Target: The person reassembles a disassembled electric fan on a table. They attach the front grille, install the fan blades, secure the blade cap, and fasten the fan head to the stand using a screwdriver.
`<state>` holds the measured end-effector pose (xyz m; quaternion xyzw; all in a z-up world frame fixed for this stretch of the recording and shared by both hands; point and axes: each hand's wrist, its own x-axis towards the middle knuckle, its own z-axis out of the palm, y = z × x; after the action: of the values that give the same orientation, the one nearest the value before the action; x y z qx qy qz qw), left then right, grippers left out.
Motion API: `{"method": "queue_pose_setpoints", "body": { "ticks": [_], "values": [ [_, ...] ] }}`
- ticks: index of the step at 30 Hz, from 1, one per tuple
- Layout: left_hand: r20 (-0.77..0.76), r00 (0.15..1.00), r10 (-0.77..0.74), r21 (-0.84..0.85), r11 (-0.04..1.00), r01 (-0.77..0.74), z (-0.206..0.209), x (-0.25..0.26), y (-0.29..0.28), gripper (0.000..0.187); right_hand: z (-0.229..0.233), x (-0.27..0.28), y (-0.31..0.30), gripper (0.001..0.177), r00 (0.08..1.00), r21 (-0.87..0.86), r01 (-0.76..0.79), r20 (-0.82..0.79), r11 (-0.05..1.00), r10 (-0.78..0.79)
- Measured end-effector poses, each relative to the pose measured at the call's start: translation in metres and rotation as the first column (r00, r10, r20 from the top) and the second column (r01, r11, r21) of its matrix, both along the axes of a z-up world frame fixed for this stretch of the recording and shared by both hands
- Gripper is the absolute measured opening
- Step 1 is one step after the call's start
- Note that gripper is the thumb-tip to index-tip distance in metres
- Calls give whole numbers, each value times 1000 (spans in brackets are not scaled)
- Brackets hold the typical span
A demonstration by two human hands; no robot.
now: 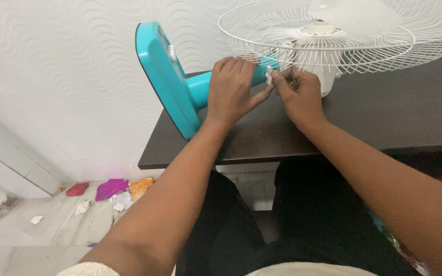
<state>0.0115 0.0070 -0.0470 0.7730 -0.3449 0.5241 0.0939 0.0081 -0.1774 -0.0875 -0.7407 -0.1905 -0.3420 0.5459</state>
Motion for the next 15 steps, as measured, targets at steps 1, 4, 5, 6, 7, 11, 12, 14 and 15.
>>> {"method": "queue_pose_setpoints", "body": {
  "ticks": [1, 4, 5, 6, 7, 11, 12, 14, 15],
  "values": [
    [55, 998, -29, -27, 999, 30, -4, -4, -1, 44, 0, -2, 1, 24, 1000, -4, 4, -16, 1000, -4],
    [128, 990, 56, -59, 997, -49, -12, -10, -6, 37, 0, -10, 5, 19, 970, -14, 62, 236, 998, -57],
    [113, 992, 50, -65, 997, -43, -13, -10, -7, 34, 1, -12, 5, 21, 980, -16, 72, 189, 997, -68],
    [99, 994, 44, -69, 997, -38, -13, -10, -7, 31, 2, -15, 6, 22, 987, -18, 81, 143, 997, -78],
    [85, 996, 39, -73, 997, -33, -13, -9, -8, 28, 4, -17, 7, 24, 992, -21, 89, 96, 996, -87],
    [-6, 1000, 28, -114, 993, -29, -14, -6, -11, 20, 6, -24, 10, 19, 951, -147, 193, 270, 970, -148],
    [-36, 999, 17, -124, 992, -21, -14, -5, -11, 20, 7, -24, 10, 20, 958, -100, 188, 237, 977, -160],
    [-25, 999, 28, -117, 993, -30, -15, -5, -12, 22, 7, -22, 10, 21, 968, -90, 199, 174, 976, -182],
    [17, 999, 49, -100, 994, -47, -15, -6, -11, 24, 7, -20, 9, 20, 970, -127, 213, 145, 969, -194]
  ]
}}
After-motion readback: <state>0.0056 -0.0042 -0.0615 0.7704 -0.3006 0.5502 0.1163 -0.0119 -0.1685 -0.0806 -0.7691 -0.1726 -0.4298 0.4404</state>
